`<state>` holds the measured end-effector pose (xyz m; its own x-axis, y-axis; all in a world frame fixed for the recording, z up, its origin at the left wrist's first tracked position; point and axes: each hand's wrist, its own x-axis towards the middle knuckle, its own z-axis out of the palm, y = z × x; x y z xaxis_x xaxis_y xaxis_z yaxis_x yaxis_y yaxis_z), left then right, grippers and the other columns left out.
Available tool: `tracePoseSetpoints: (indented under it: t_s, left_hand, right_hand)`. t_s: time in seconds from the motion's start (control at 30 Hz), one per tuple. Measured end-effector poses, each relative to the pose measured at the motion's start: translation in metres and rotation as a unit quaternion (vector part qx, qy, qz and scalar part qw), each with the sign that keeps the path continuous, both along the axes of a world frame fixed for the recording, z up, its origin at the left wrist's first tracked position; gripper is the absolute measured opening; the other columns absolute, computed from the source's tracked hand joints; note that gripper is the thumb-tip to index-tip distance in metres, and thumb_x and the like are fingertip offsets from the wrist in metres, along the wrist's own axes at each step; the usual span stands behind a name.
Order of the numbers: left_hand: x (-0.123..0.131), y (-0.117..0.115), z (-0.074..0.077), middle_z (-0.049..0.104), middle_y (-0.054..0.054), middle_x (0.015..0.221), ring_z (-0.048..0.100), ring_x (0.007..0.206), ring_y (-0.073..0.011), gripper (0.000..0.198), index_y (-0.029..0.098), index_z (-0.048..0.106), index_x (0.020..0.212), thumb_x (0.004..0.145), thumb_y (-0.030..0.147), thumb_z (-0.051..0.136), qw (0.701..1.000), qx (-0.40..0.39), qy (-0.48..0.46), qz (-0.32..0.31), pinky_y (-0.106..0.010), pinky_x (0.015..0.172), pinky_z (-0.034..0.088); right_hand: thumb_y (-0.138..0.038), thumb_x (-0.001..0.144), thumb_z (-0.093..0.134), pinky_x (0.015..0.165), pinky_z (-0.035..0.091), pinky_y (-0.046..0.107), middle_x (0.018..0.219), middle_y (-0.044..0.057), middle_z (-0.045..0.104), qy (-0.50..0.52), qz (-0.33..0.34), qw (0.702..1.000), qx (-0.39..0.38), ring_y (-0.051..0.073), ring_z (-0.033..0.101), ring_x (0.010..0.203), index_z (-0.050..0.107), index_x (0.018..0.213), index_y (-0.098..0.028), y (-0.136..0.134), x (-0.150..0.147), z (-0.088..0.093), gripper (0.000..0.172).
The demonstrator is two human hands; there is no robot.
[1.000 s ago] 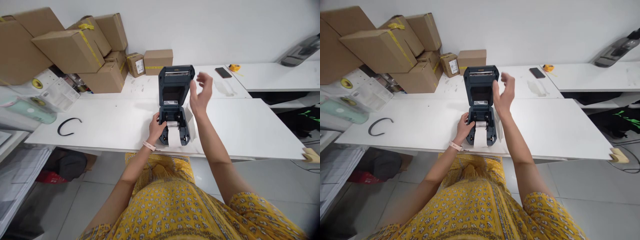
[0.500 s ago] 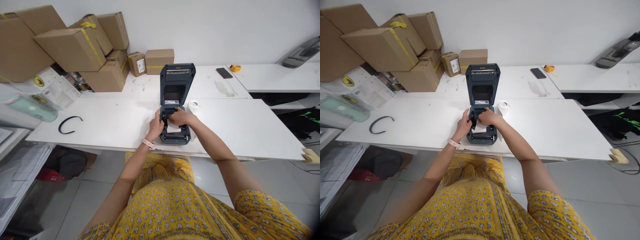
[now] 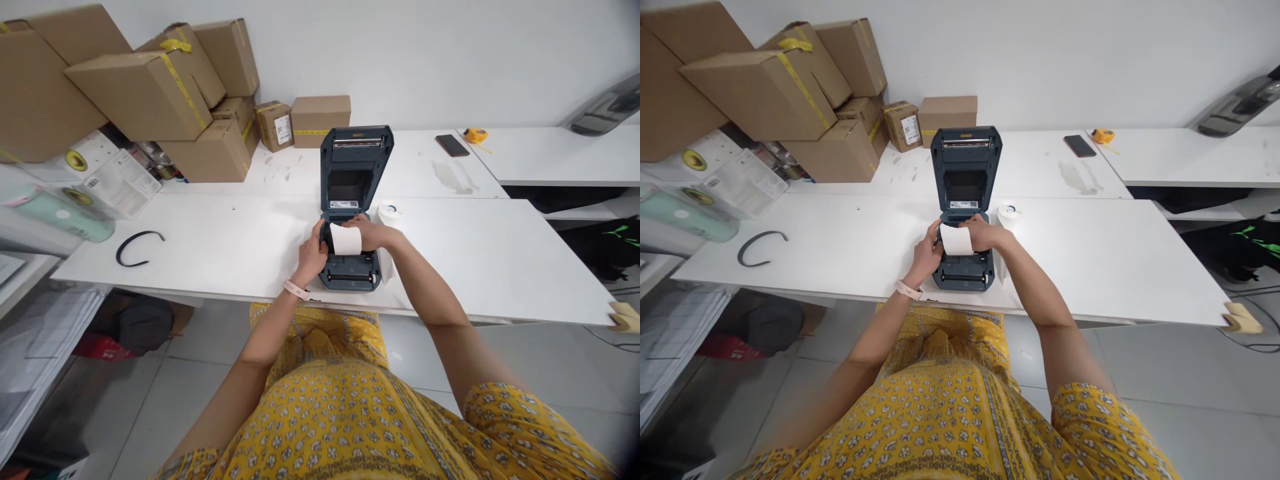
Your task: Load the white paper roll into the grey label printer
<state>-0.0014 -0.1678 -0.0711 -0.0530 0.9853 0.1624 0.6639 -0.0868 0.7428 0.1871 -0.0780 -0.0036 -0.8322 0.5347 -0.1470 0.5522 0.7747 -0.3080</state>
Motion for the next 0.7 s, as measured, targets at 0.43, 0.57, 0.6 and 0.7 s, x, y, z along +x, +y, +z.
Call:
tracePoseSetpoints:
  t_s: [0.43,0.57,0.6,0.7]
  left_hand:
    - [0.005,-0.003,0.006,0.076,-0.010,0.118,0.071,0.115,-0.0312,0.064,0.025,0.046,0.155,0.092,0.013,0.047,0.999,-0.014,-0.020,0.023,-0.050,0.106,0.052]
    - [0.005,-0.004,0.007,0.075,-0.011,0.122,0.068,0.127,-0.0311,0.064,0.023,0.043,0.157,0.093,0.013,0.044,0.999,-0.019,-0.030,0.024,-0.051,0.111,0.050]
    - [0.005,-0.004,0.007,0.075,-0.011,0.123,0.068,0.127,-0.0308,0.064,0.023,0.043,0.156,0.094,0.013,0.044,0.999,-0.019,-0.030,0.025,-0.051,0.111,0.050]
    - [0.004,-0.004,0.007,0.074,-0.012,0.126,0.070,0.123,-0.0306,0.063,0.022,0.043,0.156,0.094,0.014,0.045,0.999,-0.021,-0.032,0.027,-0.051,0.110,0.051]
  right_hand:
    - [-0.057,0.073,0.082,0.107,0.048,0.054,0.120,0.010,0.073,0.274,-0.354,0.878,-0.170,0.034,0.064,0.117,0.072,0.106,-0.027,-0.043,0.189,-0.064,0.046]
    - [-0.057,0.072,0.081,0.101,0.054,0.053,0.121,0.010,0.073,0.267,-0.357,0.873,-0.196,0.031,0.067,0.108,0.072,0.115,-0.025,-0.031,0.187,-0.087,0.054]
    - [-0.057,0.072,0.081,0.103,0.054,0.054,0.126,0.011,0.072,0.272,-0.354,0.872,-0.202,0.032,0.067,0.111,0.070,0.121,-0.026,-0.029,0.186,-0.090,0.059]
    - [-0.058,0.073,0.082,0.116,0.046,0.056,0.144,0.011,0.066,0.316,-0.358,0.857,-0.197,0.034,0.061,0.133,0.062,0.139,-0.030,-0.020,0.186,-0.090,0.074]
